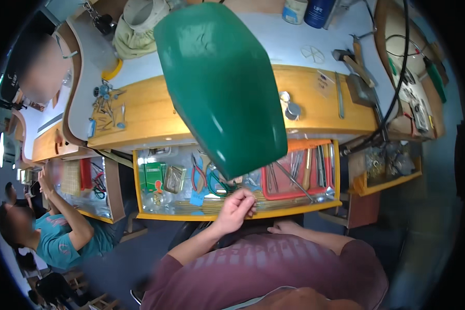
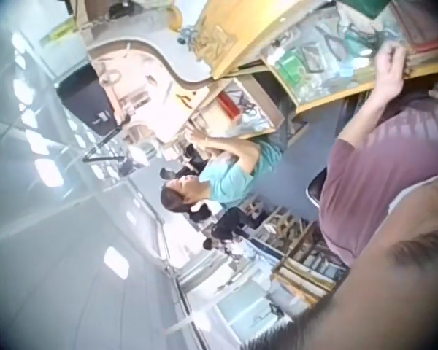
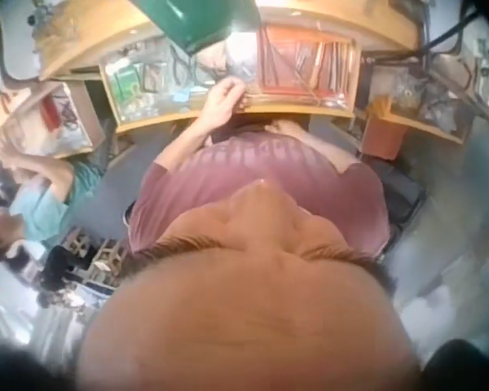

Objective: The recorder uses a metal file to shape and smooth a small jewelry component at a workbench.

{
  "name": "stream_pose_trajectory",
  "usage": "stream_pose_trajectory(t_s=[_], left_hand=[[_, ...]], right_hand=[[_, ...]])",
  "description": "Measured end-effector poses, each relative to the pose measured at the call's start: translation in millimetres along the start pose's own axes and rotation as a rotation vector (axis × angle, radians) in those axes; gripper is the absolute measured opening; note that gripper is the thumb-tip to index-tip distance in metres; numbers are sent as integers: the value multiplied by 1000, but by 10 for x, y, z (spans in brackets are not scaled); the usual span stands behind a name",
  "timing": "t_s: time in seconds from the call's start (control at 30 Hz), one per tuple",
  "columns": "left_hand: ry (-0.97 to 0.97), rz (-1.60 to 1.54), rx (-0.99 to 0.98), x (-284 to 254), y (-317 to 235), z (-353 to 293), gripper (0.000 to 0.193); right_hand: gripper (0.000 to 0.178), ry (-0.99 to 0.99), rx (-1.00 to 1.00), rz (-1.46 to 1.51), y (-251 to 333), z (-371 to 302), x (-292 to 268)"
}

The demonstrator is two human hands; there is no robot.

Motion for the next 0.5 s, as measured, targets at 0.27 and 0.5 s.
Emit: stream_pose_trajectory(t_s=[0.27, 0.5], left_hand=[[-58, 164, 417, 68, -465, -409, 11], [-205, 98, 519, 116, -791, -419, 9]], right_hand=[[21, -31, -277, 220, 1101, -1252, -1526], [22, -818, 17, -177, 663, -791, -1955]])
Point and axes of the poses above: each hand's wrist, its own z-axis towards the middle knuckle, its own x-axis out of the palm, y = z × x, the point moved 2 cm from there along z, towards the middle knuckle, and after that the axes turned 10 degrees about -z, right-handed, at the moved point
